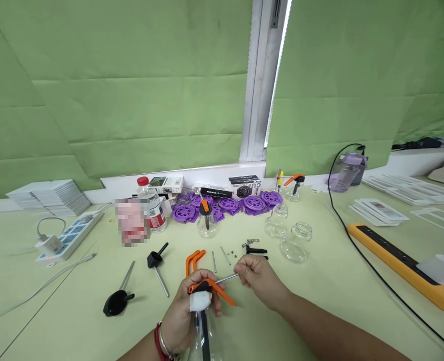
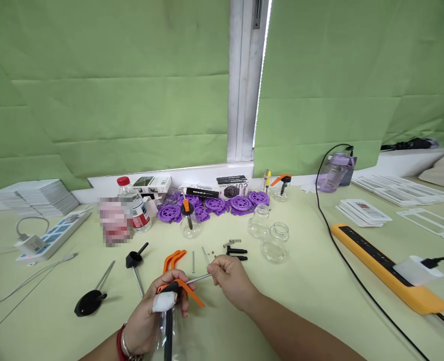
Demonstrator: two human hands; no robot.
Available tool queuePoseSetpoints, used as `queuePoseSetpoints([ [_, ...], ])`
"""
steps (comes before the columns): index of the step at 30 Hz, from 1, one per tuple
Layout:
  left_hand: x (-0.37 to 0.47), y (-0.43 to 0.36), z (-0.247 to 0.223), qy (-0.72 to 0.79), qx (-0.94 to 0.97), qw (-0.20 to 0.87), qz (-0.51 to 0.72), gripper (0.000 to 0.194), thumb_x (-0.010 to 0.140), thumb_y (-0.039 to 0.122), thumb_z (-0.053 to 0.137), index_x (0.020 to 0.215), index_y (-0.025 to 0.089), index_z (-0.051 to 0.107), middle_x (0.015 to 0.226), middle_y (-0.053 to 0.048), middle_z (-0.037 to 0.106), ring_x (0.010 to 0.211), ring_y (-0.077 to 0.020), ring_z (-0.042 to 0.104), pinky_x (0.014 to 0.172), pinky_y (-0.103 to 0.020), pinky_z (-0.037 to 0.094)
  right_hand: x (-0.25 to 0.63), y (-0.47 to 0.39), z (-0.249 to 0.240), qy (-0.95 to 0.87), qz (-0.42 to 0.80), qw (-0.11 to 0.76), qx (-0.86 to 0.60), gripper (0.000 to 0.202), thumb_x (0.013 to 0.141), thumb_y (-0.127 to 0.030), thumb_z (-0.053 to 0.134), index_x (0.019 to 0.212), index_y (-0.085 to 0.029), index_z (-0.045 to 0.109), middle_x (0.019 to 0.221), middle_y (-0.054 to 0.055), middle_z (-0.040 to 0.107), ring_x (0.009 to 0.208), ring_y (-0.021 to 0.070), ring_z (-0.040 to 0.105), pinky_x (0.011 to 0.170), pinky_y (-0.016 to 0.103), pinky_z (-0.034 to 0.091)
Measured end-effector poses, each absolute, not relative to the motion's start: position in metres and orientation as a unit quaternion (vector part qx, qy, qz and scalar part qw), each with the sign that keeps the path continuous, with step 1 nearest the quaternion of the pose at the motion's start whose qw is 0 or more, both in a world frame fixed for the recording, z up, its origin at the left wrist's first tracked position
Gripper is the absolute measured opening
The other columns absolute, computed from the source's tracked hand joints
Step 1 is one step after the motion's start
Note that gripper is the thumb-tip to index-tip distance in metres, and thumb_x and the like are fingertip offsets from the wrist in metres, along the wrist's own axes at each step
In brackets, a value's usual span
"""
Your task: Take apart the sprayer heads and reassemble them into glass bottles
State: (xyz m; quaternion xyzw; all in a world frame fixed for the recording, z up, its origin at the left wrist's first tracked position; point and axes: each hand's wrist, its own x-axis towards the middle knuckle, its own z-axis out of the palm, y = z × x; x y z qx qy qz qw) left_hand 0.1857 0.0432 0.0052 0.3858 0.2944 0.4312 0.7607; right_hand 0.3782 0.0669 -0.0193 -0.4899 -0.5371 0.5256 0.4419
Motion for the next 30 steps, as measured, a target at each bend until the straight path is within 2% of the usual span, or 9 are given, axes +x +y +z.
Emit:
queuePoseSetpoints([
  [6,0.185,0.048,0.002,0.314,0.349,0.770,0.432,0.021,0.066,0.020,0.063,0.087,0.017,0.058,0.081,-0.005,0.061,0.057,-0.0127,0.057,0.056,-0.027,0.047,0.376,0.067,-0.021,-0.531,0.513,0.468,-0.486,0.022,0.076,-0.039,0.057,0.074,-0.017,0.060,0.058,-0.001,0.053,0.057,0.0125,0.048,0.058,0.026,0.039],
  [11,0.179,0.055,-0.005,0.275,0.286,0.817,0.419,0.019,0.072,0.028,0.055,0.086,0.016,0.060,0.080,-0.005,0.063,0.057,-0.0101,0.056,0.054,-0.023,0.048,0.381,0.062,-0.017,-0.652,0.369,0.478,-0.459,0.022,0.083,-0.036,0.051,0.077,-0.021,0.066,0.070,0.003,0.061,0.068,0.0163,0.054,0.068,0.030,0.042],
  [13,0.176,0.058,-0.006,0.257,0.276,0.831,0.409,0.022,0.073,0.031,0.053,0.086,0.016,0.061,0.081,-0.006,0.063,0.056,-0.0093,0.055,0.053,-0.022,0.048,0.384,0.062,-0.013,-0.673,0.353,0.474,-0.445,0.020,0.083,-0.037,0.052,0.082,-0.023,0.067,0.074,0.003,0.062,0.071,0.0164,0.055,0.071,0.030,0.042],
  [16,0.175,0.059,-0.003,0.251,0.306,0.815,0.423,0.021,0.074,0.029,0.053,0.088,0.016,0.060,0.084,-0.007,0.064,0.057,-0.0100,0.055,0.054,-0.023,0.048,0.386,0.063,-0.010,-0.600,0.485,0.459,-0.441,0.027,0.080,-0.044,0.056,0.091,-0.020,0.062,0.070,0.002,0.061,0.062,0.0135,0.053,0.062,0.028,0.043],
  [20,0.176,0.056,0.001,0.259,0.350,0.786,0.438,0.021,0.070,0.021,0.056,0.091,0.017,0.058,0.088,-0.007,0.063,0.060,-0.0127,0.058,0.057,-0.027,0.049,0.384,0.067,-0.010,-0.472,0.638,0.400,-0.458,0.043,0.081,-0.057,0.048,0.068,-0.017,0.052,0.047,-0.004,0.048,0.041,0.0073,0.038,0.043,0.021,0.029],
  [22,0.177,0.055,0.001,0.258,0.359,0.784,0.435,0.023,0.068,0.019,0.057,0.090,0.016,0.058,0.087,-0.008,0.063,0.060,-0.0135,0.058,0.057,-0.028,0.049,0.384,0.067,-0.010,-0.456,0.643,0.402,-0.466,0.040,0.076,-0.054,0.057,0.066,-0.017,0.050,0.046,-0.006,0.044,0.042,0.0060,0.035,0.043,0.020,0.026],
  [25,0.177,0.056,-0.001,0.266,0.358,0.780,0.439,0.021,0.070,0.021,0.055,0.090,0.016,0.058,0.084,-0.007,0.061,0.059,-0.0133,0.058,0.057,-0.028,0.049,0.385,0.068,-0.008,-0.472,0.623,0.445,-0.437,0.032,0.067,-0.042,0.072,0.076,-0.016,0.055,0.059,-0.004,0.052,0.052,0.0067,0.044,0.053,0.021,0.036],
  [27,0.177,0.056,-0.001,0.270,0.354,0.778,0.443,0.019,0.072,0.022,0.054,0.090,0.016,0.058,0.084,-0.007,0.061,0.059,-0.0132,0.057,0.056,-0.028,0.048,0.385,0.069,-0.008,-0.473,0.633,0.446,-0.421,0.032,0.069,-0.043,0.070,0.081,-0.016,0.057,0.063,-0.003,0.055,0.053,0.0072,0.046,0.053,0.022,0.037],
  [30,0.177,0.056,-0.002,0.265,0.356,0.780,0.441,0.019,0.073,0.020,0.054,0.090,0.015,0.058,0.084,-0.008,0.061,0.059,-0.0137,0.057,0.056,-0.028,0.048,0.386,0.070,-0.009,-0.461,0.645,0.417,-0.444,0.037,0.077,-0.050,0.058,0.070,-0.015,0.054,0.054,-0.003,0.051,0.043,0.0059,0.039,0.045,0.021,0.031],
])
